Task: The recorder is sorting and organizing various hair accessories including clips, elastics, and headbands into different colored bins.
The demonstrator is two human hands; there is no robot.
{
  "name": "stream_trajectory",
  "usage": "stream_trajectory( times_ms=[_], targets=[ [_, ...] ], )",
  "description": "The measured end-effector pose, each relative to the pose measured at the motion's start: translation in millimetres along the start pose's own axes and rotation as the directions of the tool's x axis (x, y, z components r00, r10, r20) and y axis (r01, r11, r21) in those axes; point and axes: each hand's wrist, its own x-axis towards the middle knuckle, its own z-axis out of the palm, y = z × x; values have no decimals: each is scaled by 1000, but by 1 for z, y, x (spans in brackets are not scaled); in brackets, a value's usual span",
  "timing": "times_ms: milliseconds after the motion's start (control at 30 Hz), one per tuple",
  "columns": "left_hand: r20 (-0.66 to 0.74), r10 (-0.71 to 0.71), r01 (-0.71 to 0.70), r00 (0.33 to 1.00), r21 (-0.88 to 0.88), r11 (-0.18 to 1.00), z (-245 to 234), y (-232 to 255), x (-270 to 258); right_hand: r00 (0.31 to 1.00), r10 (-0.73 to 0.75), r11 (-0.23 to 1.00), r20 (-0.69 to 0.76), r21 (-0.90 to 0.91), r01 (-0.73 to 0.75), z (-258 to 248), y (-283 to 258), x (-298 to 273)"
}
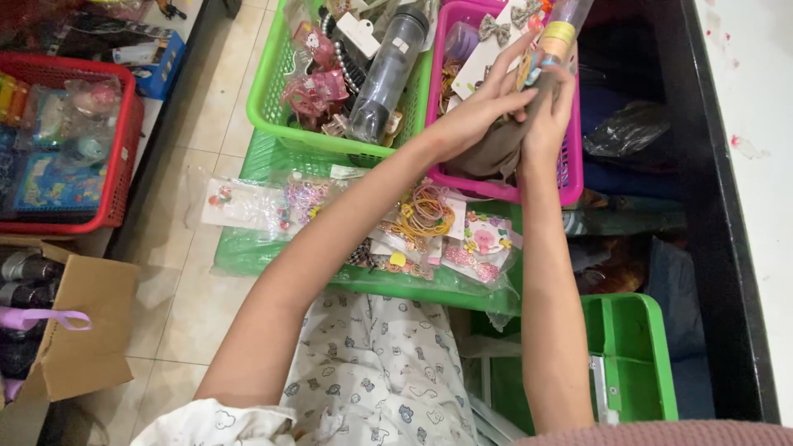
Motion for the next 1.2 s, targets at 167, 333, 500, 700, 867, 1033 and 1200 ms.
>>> stream_trajectory(
  times_ms=[167,333,500,700,867,1033,1200],
  targets=[
    [-25,-9,7,1000,-52,999,8,2,-6,998,-14,1000,-63,-8,14,-19,23,6],
    [-63,-27,31,998,62,998,24,57,-26,968,-48,996,-247,-90,26,-49,50,17],
    [34,-121,78,992,588,805,28,112,-63,948,102,994,-302,73,-83,-28,20,10],
    [-21,-196,73,980,962,262,45,154,-90,955,93,993,-281,91,-70,-36,32,11],
    [132,-56,-137,990,985,-107,47,101,-127,957,124,990,-261,103,-100,-27,18,6],
    [322,-85,-331,943,880,-340,48,72,-167,958,131,988,-257,109,-106,-25,18,7],
    [285,-197,-327,938,915,-234,53,91,-168,970,107,989,-220,120,-82,-25,17,4]
  ],
)
